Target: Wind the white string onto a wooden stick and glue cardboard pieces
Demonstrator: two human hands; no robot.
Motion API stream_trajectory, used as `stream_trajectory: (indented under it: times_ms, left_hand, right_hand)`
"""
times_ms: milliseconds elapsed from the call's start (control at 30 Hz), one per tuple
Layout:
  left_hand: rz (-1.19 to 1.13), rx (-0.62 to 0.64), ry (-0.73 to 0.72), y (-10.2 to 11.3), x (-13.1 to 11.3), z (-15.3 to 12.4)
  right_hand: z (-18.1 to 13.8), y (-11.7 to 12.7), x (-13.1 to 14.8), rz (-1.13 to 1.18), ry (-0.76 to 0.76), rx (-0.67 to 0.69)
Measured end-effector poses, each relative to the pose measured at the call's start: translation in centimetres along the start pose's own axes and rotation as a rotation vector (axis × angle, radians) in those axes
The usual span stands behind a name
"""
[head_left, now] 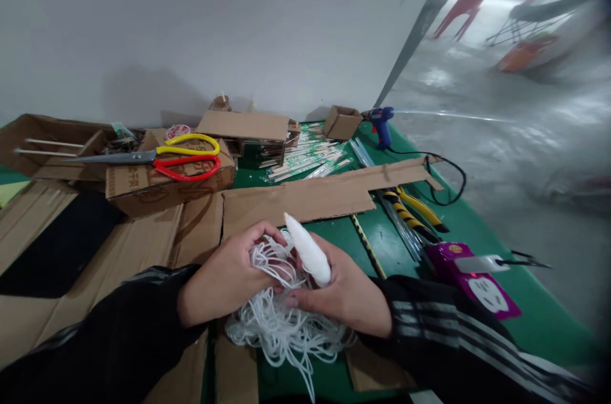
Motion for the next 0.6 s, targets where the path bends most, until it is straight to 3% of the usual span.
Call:
stream_trajectory:
  times_ms: [267,467,600]
  left_hand:
    - [-0.092,0.081,0.071,-0.2,-0.2,0.0]
    - [-0.009,0.117,0.079,0.9,-1.0,-0.1]
    - [-0.090,0.111,0.088,1.4,-1.3,-0.3]
  right_hand:
    - [-0.3,0.6,-1.3,0.086,-0.151,-0.039]
    - [0.3,2.2,-1.1,0.215,-0.139,-0.125]
    - [0.4,2.3,-0.9,0.253,-0.144,-0.135]
Point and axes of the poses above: each hand's wrist, its own z-axis towards the middle knuckle, its own y-axis out of the back of the hand, x = y × z, the point moved 7 cm from there along z, towards the middle knuckle, and after that the axes turned 3 degrees about -z, right-handed, at the moved point
